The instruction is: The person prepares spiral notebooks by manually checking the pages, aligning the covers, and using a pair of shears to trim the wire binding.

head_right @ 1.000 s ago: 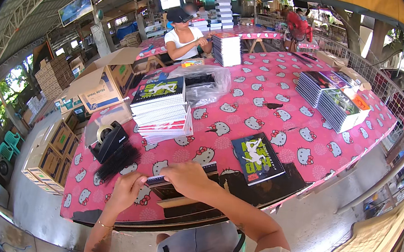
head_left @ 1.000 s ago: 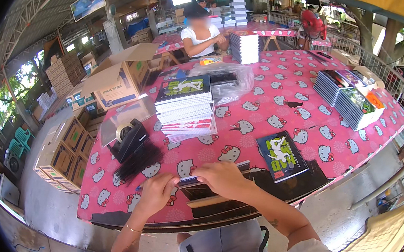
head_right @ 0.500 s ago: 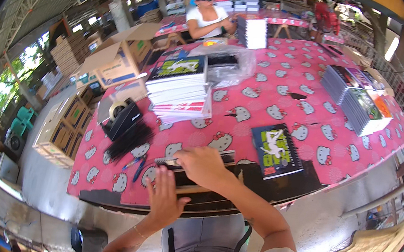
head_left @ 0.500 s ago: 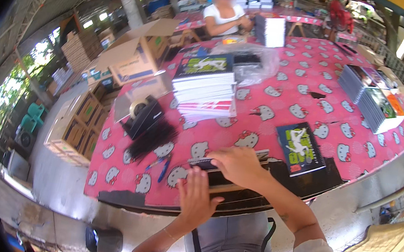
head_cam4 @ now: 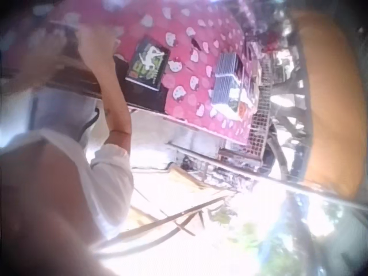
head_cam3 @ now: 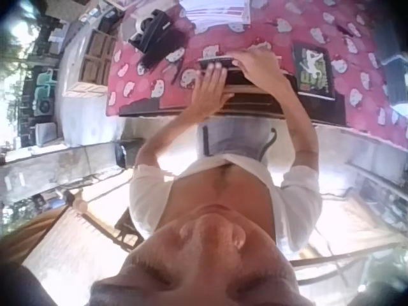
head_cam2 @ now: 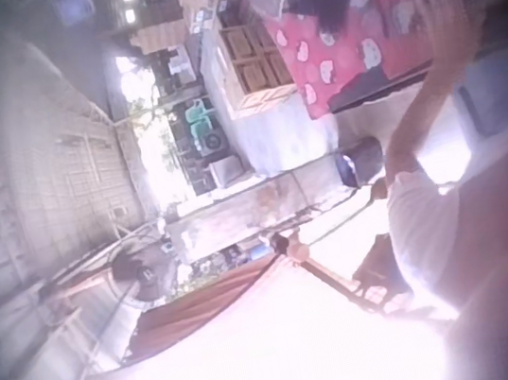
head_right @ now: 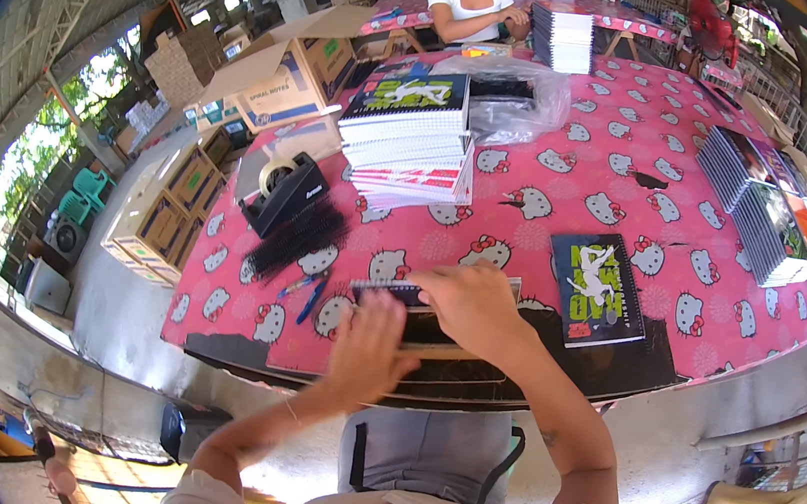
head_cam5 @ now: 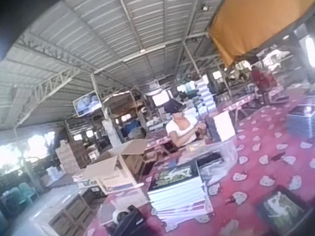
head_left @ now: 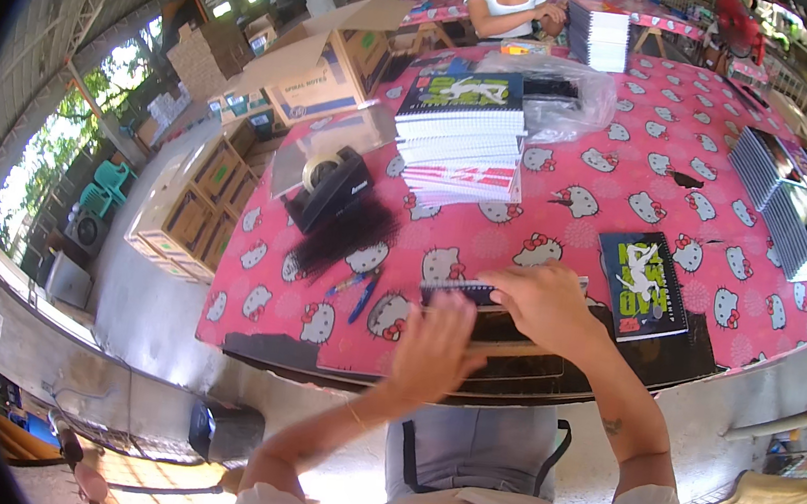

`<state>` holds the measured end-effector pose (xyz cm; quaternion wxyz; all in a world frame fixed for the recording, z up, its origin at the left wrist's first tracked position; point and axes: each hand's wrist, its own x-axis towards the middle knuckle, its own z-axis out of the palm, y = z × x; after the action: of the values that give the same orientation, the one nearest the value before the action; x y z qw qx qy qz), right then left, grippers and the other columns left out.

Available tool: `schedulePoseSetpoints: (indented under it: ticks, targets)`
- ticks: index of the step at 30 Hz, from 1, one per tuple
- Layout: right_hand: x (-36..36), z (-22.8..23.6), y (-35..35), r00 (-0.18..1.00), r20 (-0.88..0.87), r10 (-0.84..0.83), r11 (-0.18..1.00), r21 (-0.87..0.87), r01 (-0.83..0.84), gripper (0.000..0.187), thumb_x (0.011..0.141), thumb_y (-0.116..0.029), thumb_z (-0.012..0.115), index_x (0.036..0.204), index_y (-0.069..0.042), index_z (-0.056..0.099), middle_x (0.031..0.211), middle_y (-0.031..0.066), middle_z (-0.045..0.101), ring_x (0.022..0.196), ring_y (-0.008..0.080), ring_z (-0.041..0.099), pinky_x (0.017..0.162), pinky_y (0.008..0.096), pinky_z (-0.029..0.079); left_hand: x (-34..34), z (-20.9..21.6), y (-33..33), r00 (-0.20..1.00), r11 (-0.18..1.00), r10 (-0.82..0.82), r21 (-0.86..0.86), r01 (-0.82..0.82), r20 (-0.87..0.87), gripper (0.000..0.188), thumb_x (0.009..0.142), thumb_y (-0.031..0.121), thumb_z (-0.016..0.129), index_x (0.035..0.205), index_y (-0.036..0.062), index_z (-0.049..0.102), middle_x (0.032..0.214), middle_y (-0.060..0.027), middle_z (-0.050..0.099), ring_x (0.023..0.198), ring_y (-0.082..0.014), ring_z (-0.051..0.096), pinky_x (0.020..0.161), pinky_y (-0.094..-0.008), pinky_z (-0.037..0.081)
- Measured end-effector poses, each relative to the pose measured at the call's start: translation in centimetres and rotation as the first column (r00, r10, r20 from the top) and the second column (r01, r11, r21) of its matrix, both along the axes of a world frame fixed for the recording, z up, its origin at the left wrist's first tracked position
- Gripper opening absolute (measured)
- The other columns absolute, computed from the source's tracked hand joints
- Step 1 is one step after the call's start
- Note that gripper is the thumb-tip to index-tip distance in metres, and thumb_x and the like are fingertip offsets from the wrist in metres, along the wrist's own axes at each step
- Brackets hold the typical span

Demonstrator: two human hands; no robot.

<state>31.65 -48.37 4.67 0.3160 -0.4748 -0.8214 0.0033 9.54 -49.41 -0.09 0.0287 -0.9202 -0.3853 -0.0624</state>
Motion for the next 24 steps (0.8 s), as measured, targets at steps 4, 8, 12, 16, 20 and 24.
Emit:
schedulePoseSetpoints:
  ticks: [4, 8, 12, 16, 20, 24]
  targets:
    - [-0.3, 0.9, 0.5, 0.999, 0.019, 0.046, 0.998, -0.047, -0.045, 0.022, 0.090, -0.021, 0.069, 0.111, -0.015, 0.071, 0.084, 0.0073, 0.072, 0.077, 0.0308, 0.070, 0.071, 0.0452, 0.051, 0.8, 3.6, 5.6, 0.992, 0.928, 0.087, 0.355, -0.115, 0.094, 0.090, 0.090, 0.055, 0.064, 0.150, -0.0074, 0.039, 0.157, -0.0301, 0.037, 0.150, -0.0433, 0.031, 0.118, -0.0657, 0.019]
    - [0.0, 0.6, 0.5, 1.000, 0.004, -0.014, 1.000, -0.024, 0.014, 0.026, 0.091, -0.022, 0.070, 0.115, -0.014, 0.068, 0.081, 0.0080, 0.072, 0.074, 0.0328, 0.070, 0.072, 0.0450, 0.051, -0.4, -3.4, -0.2, 0.976, 0.958, -0.187, 0.241, 0.155, 0.115, 0.077, 0.101, 0.045, 0.053, 0.151, -0.0099, 0.034, 0.160, -0.0315, 0.032, 0.151, -0.0464, 0.027, 0.121, -0.0631, 0.017]
    - [-0.2, 1.7, -0.5, 0.989, 0.136, -0.054, 0.955, -0.284, 0.091, 0.046, 0.088, -0.024, 0.074, 0.130, -0.015, 0.059, 0.098, 0.0092, 0.074, 0.091, 0.0315, 0.071, 0.083, 0.0469, 0.050, 2.1, 3.2, 4.9, 0.987, 0.927, -0.076, 0.375, 0.017, 0.141, 0.080, 0.098, 0.052, 0.054, 0.150, -0.0073, 0.040, 0.157, -0.0308, 0.037, 0.152, -0.0422, 0.030, 0.120, -0.0629, 0.017]
    - [4.5, 1.8, -2.8, 0.970, -0.210, -0.125, 0.992, 0.005, 0.129, 0.088, 0.074, -0.017, 0.087, 0.151, -0.012, 0.044, 0.147, 0.0125, 0.054, 0.138, 0.0306, 0.048, 0.111, 0.0476, 0.037, -0.6, -3.5, -2.9, 0.958, 0.967, -0.210, 0.186, 0.174, 0.194, 0.075, 0.099, 0.044, 0.057, 0.150, -0.0081, 0.038, 0.158, -0.0323, 0.035, 0.151, -0.0410, 0.031, 0.119, -0.0596, 0.022]
    - [5.4, -6.2, -1.3, 0.488, -0.870, -0.069, 0.895, -0.270, -0.355, 0.055, 0.083, -0.005, 0.083, 0.133, -0.004, 0.062, 0.123, 0.0090, 0.069, 0.112, 0.0169, 0.064, 0.096, 0.0334, 0.049, 0.8, 6.2, 4.8, 0.973, 0.995, -0.083, -0.036, 0.093, 0.215, 0.042, 0.097, 0.028, 0.066, 0.132, 0.0050, 0.059, 0.142, -0.0195, 0.056, 0.131, -0.0352, 0.054, 0.117, -0.0618, 0.025]
    - [2.5, -6.9, -0.8, 0.343, -0.937, -0.064, 0.929, -0.181, -0.321, 0.020, 0.090, 0.000, 0.077, 0.110, 0.000, 0.075, 0.097, 0.0040, 0.074, 0.085, 0.0075, 0.068, 0.076, 0.0223, 0.053, 1.1, 5.9, 4.7, 0.957, 0.952, -0.143, 0.298, 0.063, 0.254, 0.050, 0.094, 0.036, 0.067, 0.131, 0.0035, 0.059, 0.141, -0.0202, 0.055, 0.128, -0.0376, 0.055, 0.115, -0.0646, 0.026]
